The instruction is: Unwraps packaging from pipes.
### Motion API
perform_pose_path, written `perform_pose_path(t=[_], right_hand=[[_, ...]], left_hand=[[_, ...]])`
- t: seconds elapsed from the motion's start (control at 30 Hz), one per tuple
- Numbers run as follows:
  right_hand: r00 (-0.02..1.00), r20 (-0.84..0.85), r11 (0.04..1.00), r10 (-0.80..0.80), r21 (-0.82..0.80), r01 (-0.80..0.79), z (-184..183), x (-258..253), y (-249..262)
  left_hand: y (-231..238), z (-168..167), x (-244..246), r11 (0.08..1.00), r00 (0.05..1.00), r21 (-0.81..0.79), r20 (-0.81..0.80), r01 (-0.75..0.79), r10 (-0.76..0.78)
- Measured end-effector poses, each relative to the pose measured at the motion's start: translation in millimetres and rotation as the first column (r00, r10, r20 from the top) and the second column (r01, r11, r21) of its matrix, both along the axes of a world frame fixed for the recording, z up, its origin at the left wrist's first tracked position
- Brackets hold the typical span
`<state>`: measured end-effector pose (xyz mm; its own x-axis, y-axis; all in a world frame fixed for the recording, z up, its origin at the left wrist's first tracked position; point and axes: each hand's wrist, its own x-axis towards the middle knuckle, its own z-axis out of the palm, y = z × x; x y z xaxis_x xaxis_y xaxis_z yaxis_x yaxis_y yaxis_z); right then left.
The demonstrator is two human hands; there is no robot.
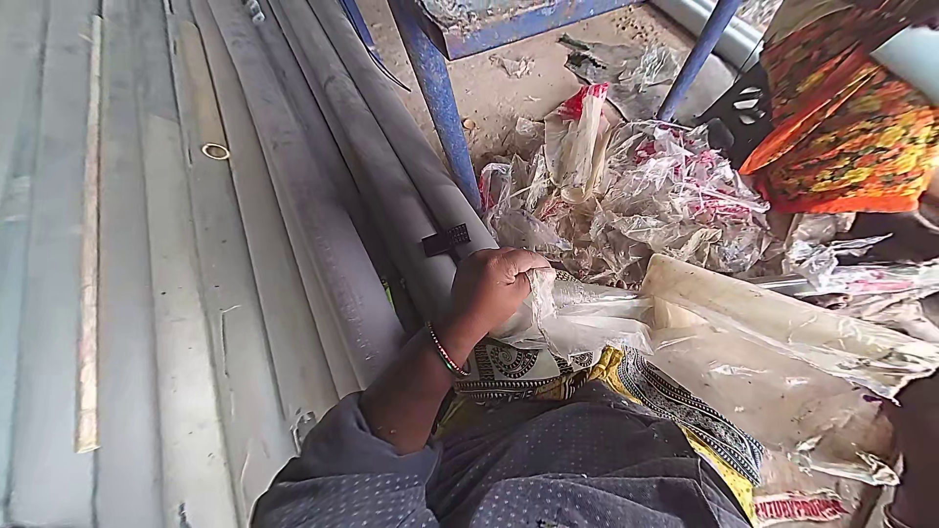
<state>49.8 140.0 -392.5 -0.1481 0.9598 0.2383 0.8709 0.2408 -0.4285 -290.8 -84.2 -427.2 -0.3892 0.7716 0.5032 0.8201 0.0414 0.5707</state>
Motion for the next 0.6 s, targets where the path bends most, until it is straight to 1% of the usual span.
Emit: perform_pose_path(t=[0.07,0.1,0.17,0.2,0.23,0.27,0.33,0.37,0.4,0.43,0.47,0.5,0.53,0.57,0.6], right_hand=[[0.999,0.035,0.998,0.022,-0.061,-0.020,2.0,1.4,-1.0],[0.999,0.033,0.997,0.017,-0.075,-0.014,3.2,0.7,-3.6],[1.000,0.018,0.997,0.017,-0.080,-0.016,6.9,-0.3,-10.6],[0.999,0.013,0.997,0.029,-0.071,-0.028,7.1,1.2,-13.1],[0.999,0.007,0.997,0.037,-0.071,-0.037,6.4,3.8,-14.3],[0.999,0.008,0.996,0.039,-0.076,-0.039,5.3,6.5,-15.0],[0.999,0.001,0.996,0.038,-0.086,-0.038,3.8,10.4,-17.5],[0.999,0.001,0.996,0.033,-0.087,-0.033,5.1,10.9,-19.1],[0.999,0.004,0.996,0.035,-0.082,-0.035,7.7,10.6,-21.0],[0.999,0.008,0.996,0.049,-0.075,-0.049,12.6,9.4,-23.8],[0.996,0.016,0.995,0.083,-0.050,-0.082,18.7,7.6,-26.7],[0.991,0.025,0.991,0.132,-0.012,-0.132,24.8,5.8,-29.4],[0.980,0.048,0.980,0.193,0.037,-0.195,31.5,3.0,-31.9],[0.965,0.080,0.963,0.250,0.080,-0.256,38.2,-0.5,-33.7],[0.947,0.112,0.944,0.301,0.104,-0.312,46.3,-5.2,-34.9]], left_hand=[[-3.0,9.5,-7.0,0.982,0.992,-0.147,0.028,0.123,-0.120],[-5.2,16.4,-11.3,0.952,0.979,-0.228,0.045,0.204,-0.199],[-11.2,31.1,-19.6,0.844,0.925,-0.379,0.132,0.378,-0.356],[-14.6,37.8,-22.7,0.783,0.891,-0.426,0.188,0.454,-0.414],[-17.5,42.7,-24.3,0.745,0.858,-0.427,0.223,0.513,-0.463],[-18.4,46.0,-23.9,0.734,0.829,-0.386,0.239,0.559,-0.506],[-10.7,50.0,-14.1,0.747,0.785,-0.251,0.274,0.616,-0.556],[-2.8,49.1,-3.6,0.782,0.805,-0.212,0.261,0.586,-0.533],[6.7,45.9,9.2,0.822,0.851,-0.230,0.220,0.521,-0.477],[17.6,42.6,22.9,0.842,0.895,-0.303,0.166,0.445,-0.413],[29.1,42.7,37.1,0.814,0.926,-0.445,0.123,0.372,-0.356],[41.1,45.2,52.2,0.724,0.944,-0.619,0.097,0.304,-0.314],[53.0,45.5,66.2,0.595,0.952,-0.767,0.066,0.241,-0.300],[61.8,40.8,77.9,0.485,0.948,-0.851,0.043,0.199,-0.314],[66.9,33.3,87.5,0.421,0.940,-0.889,0.030,0.181,-0.340]])
